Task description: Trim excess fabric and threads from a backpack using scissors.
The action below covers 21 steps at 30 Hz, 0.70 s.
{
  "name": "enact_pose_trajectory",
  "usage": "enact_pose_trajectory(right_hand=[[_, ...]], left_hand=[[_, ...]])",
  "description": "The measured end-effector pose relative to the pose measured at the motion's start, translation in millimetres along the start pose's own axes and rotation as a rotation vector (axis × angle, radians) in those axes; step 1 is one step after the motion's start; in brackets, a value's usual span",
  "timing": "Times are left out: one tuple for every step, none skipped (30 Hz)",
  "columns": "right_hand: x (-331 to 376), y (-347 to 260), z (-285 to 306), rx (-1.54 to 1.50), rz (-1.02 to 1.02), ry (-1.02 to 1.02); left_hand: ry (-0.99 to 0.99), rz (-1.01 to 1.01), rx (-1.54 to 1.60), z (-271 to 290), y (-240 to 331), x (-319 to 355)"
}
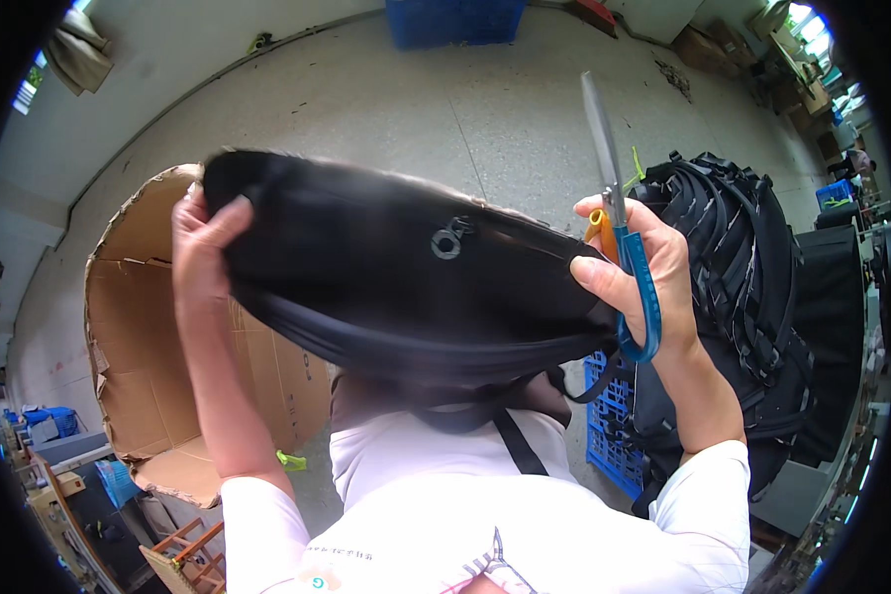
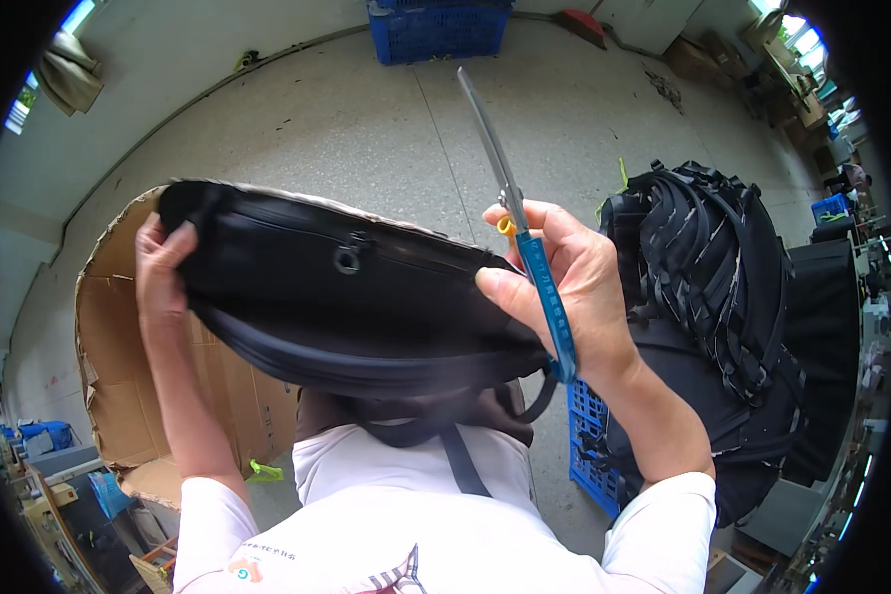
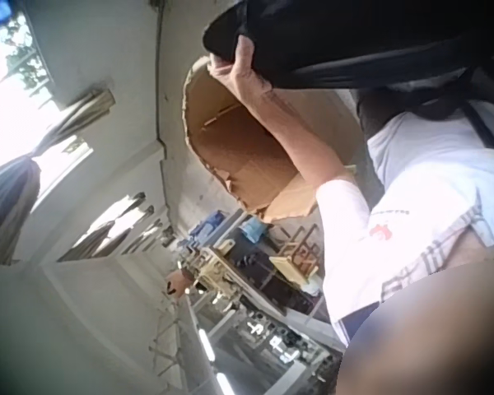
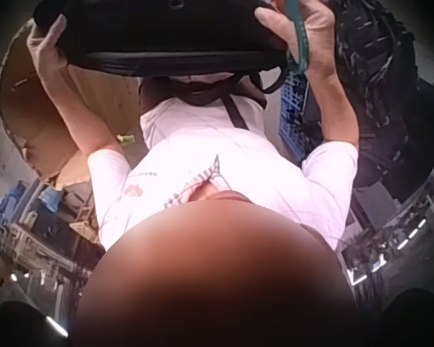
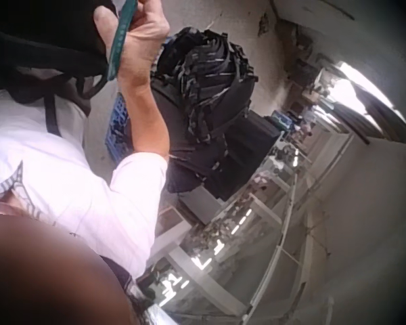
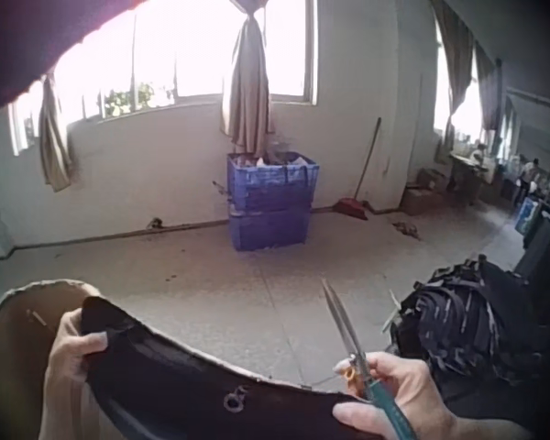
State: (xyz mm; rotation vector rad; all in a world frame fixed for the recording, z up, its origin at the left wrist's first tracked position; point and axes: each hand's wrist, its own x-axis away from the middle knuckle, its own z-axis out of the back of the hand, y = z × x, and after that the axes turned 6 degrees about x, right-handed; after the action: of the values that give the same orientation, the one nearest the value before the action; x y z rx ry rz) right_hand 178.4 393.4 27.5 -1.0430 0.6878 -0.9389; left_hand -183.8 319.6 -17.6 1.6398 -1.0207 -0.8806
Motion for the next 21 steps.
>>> enact_pose_trajectory(right_hand=[[5.5,-2.5,-4.9,-0.029,0.032,0.033],[11.8,-2.5,-10.9,-0.11,-0.01,0.036],[16.8,3.5,-17.5,-0.142,-0.044,0.038],[18.7,11.3,-19.2,-0.124,-0.094,-0.057],[21.2,19.2,-20.1,-0.103,-0.14,-0.148],[24.5,31.1,-24.9,-0.138,-0.16,-0.167],[25.5,39.2,-25.6,-0.081,-0.153,-0.168],[24.4,43.4,-20.5,0.017,-0.143,-0.21],[22.7,46.3,-14.1,0.115,-0.131,-0.252],[21.8,44.5,-7.8,0.112,-0.137,-0.252],[19.7,39.1,-0.2,0.248,-0.109,-0.3],[18.4,36.5,5.5,0.386,-0.078,-0.348],[18.0,37.8,9.7,0.385,-0.077,-0.35],[17.3,39.3,13.4,0.513,0.018,-0.335],[15.8,39.3,15.1,0.64,0.116,-0.318],[13.3,35.2,16.2,0.636,0.031,-0.362],[11.9,34.9,15.8,0.635,0.032,-0.359],[9.7,34.8,15.4,0.715,0.094,-0.376],[6.9,34.7,14.9,0.795,0.157,-0.391],[3.8,34.2,14.9,0.794,0.157,-0.392],[0.0,33.4,15.0,0.853,0.22,-0.392]], left_hand=[[-0.025,-0.051,-0.059,-3.1,19.0,-5.0],[-0.08,-0.038,-0.043,-5.6,33.7,-8.6],[-0.135,-0.023,-0.028,-6.6,41.0,-13.0],[-0.146,0.004,-0.096,-3.4,35.8,-18.8],[-0.161,0.027,-0.16,0.7,23.4,-24.0],[-0.135,0.042,-0.113,5.8,3.0,-24.7],[-0.123,0.039,-0.151,21.3,-16.3,-25.7],[-0.12,0.058,-0.078,22.6,-19.8,-24.3],[-0.116,0.075,-0.004,23.6,-22.2,-22.8],[-0.118,0.082,-0.006,24.9,-23.6,-22.2],[-0.133,0.061,0.015,26.2,-23.7,-22.0],[-0.147,0.038,0.037,27.0,-23.6,-21.5],[-0.146,0.038,0.036,26.5,-24.2,-20.6],[-0.123,0.018,0.058,25.0,-25.6,-21.0],[-0.1,-0.004,0.08,24.7,-26.7,-21.5],[-0.1,-0.007,0.078,26.5,-27.9,-22.1],[-0.111,-0.019,0.09,28.7,-29.2,-21.6],[-0.121,-0.03,0.1,30.3,-29.7,-21.2],[-0.122,-0.032,0.098,30.3,-29.2,-20.3],[-0.115,-0.053,0.121,29.6,-29.5,-18.5],[-0.109,-0.075,0.143,29.8,-29.7,-17.6]])
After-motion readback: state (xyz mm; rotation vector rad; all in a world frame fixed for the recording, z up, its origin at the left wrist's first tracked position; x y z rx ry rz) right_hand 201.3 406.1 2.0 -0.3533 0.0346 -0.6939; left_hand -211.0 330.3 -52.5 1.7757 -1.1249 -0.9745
